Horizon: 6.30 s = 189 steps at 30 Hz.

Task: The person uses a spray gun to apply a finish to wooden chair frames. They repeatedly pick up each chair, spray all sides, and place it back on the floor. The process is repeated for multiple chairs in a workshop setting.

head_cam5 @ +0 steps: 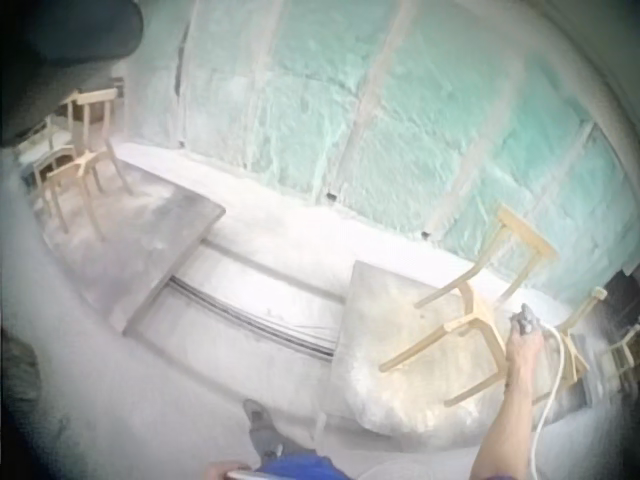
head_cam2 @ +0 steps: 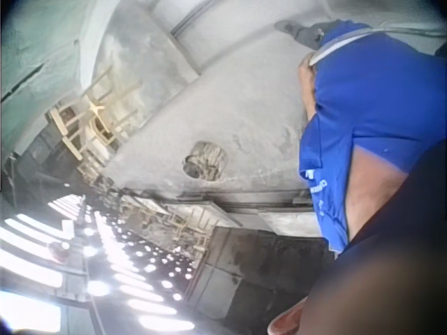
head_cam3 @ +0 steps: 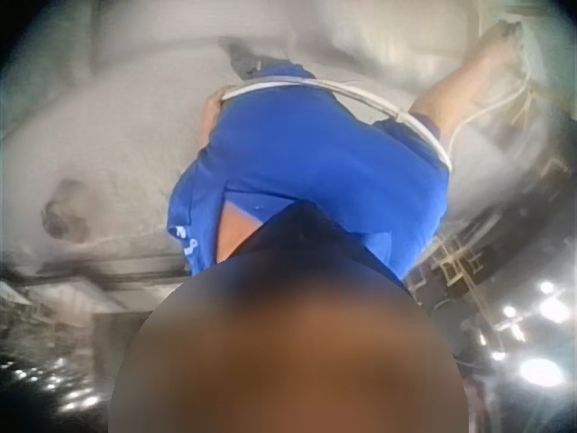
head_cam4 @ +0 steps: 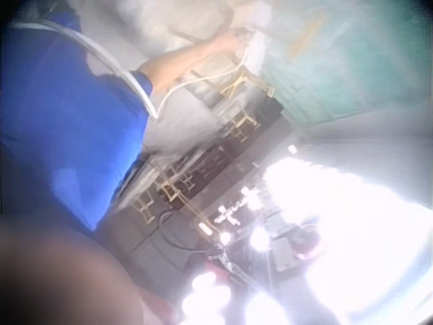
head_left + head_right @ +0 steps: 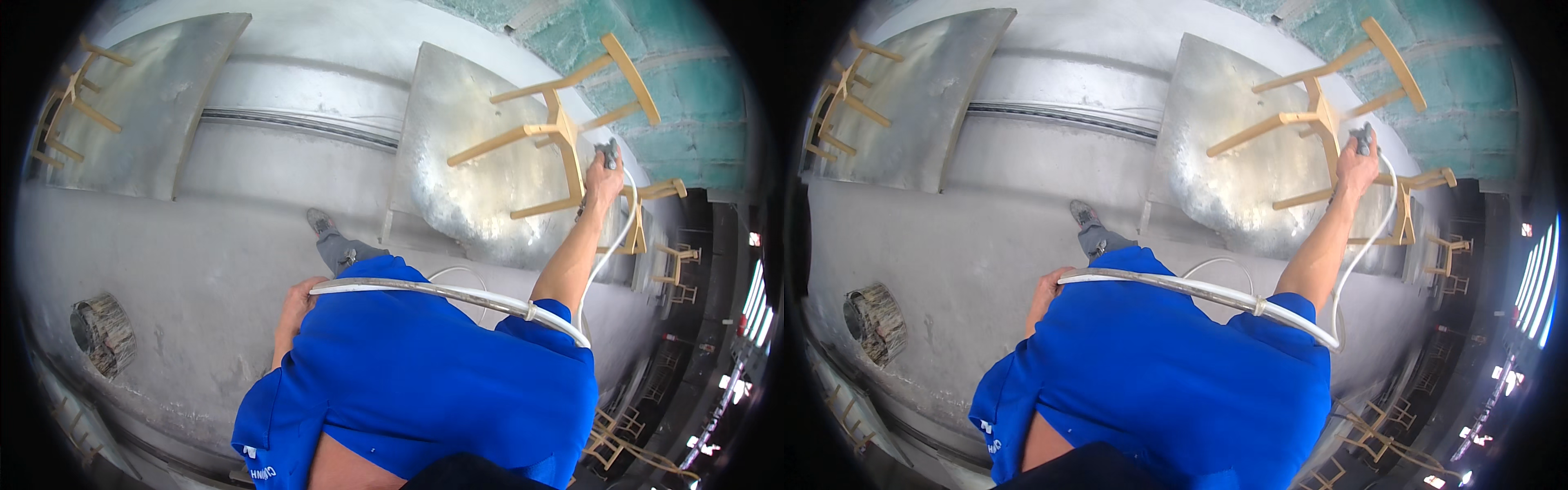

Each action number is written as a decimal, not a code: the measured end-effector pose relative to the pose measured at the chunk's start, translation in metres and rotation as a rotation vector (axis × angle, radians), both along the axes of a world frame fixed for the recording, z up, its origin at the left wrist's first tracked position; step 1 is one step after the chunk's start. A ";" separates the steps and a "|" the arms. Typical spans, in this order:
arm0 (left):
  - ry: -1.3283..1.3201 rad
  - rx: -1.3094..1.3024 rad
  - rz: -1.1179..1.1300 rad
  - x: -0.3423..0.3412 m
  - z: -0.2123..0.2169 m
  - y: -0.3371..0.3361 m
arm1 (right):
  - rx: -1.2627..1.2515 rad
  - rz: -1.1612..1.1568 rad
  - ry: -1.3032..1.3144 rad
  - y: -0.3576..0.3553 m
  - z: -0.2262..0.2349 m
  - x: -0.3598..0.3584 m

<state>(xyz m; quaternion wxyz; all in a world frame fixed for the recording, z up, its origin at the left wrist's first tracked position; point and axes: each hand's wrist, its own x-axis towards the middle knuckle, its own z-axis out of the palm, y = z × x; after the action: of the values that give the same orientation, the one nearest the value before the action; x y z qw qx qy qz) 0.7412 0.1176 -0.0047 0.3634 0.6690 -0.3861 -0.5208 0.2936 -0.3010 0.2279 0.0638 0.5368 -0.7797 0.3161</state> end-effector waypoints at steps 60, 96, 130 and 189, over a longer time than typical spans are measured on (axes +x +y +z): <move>-0.129 0.235 0.626 0.645 0.081 0.154 | 0.984 1.760 -0.895 0.202 0.004 1.117; -0.286 0.060 0.384 1.256 0.045 -0.423 | 0.292 0.274 -0.860 0.325 0.040 1.239; -1.355 -0.301 -1.096 1.251 0.125 -0.474 | 0.321 -0.115 -0.890 0.416 0.048 1.282; 0.636 -0.541 2.050 1.796 0.087 -0.292 | 0.897 0.739 -0.419 0.297 0.056 1.776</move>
<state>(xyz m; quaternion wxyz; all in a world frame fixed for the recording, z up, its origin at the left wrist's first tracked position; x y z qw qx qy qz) 2.5367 -0.1747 0.0819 0.8393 0.4061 0.3610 -0.0196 2.0699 -0.0038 0.2837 -0.4363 0.6724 -0.5952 0.0575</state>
